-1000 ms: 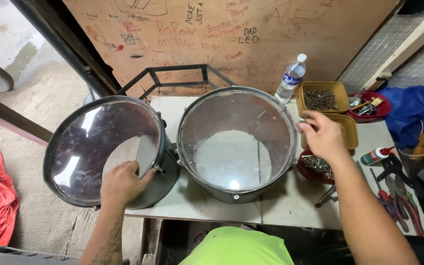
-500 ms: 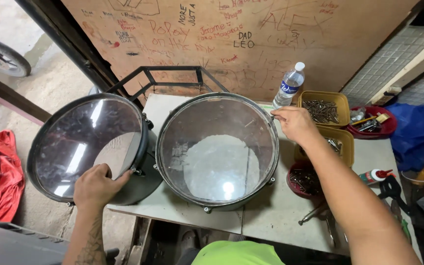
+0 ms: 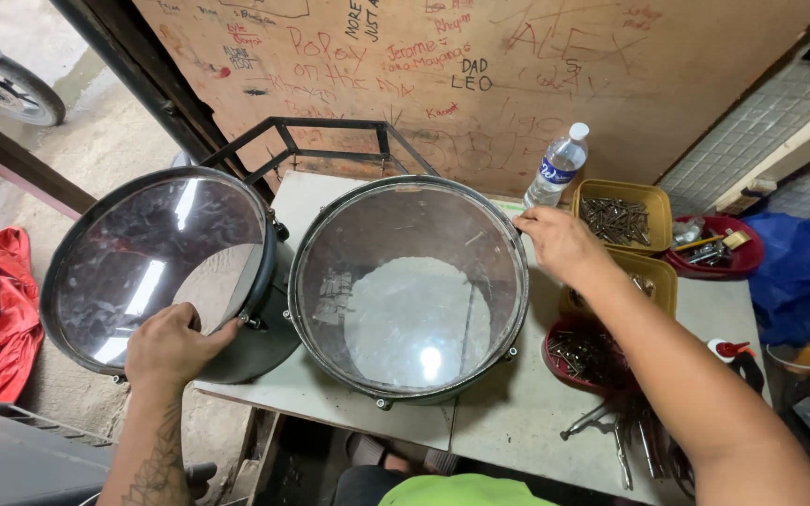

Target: The person places a clear drumhead onto a drum shell and secures it by hand-tightening the tension rods around the rim. They then use a drum key to tighten the rods further, alternating between them to ensure even tension.

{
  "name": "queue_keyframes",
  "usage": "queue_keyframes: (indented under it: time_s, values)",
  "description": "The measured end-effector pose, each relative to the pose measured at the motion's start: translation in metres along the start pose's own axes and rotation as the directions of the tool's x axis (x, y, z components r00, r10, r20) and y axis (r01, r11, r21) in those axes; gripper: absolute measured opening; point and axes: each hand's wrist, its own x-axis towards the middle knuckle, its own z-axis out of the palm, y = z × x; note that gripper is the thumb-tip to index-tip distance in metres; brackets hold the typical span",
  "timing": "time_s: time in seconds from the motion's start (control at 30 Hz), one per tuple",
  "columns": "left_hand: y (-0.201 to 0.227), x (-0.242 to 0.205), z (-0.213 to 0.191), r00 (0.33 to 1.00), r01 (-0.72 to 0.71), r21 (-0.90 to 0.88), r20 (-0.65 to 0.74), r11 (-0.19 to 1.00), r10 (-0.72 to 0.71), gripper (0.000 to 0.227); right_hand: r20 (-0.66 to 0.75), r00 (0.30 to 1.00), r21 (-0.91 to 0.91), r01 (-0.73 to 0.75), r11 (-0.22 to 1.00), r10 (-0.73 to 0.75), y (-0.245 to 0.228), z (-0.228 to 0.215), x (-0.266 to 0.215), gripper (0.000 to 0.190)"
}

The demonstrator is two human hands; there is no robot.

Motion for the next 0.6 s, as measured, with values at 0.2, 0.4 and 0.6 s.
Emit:
queue_keyframes:
  time_s: [0.2, 0.4, 0.6]
  values:
    - [-0.003, 0.002, 0.005, 1.000, 0.002, -0.001, -0.012, 1.000, -0.002, 0.076, -0.041, 0.986, -0.149, -0.163, 0.975, 0.159, 0.005, -0.006, -0.006, 0.035]
    - [-0.001, 0.001, -0.002, 1.000, 0.008, -0.030, 0.014, 1.000, -0.008, 0.076, 0.182, 0.908, -0.171, -0.349, 0.921, 0.378, -0.065, -0.072, 0.023, 0.071]
    - [-0.001, 0.004, 0.000, 1.000, 0.018, -0.052, 0.026, 0.999, -0.016, 0.075, 0.335, 0.809, -0.414, -0.334, 0.847, 0.483, -0.107, -0.092, 0.041, 0.084]
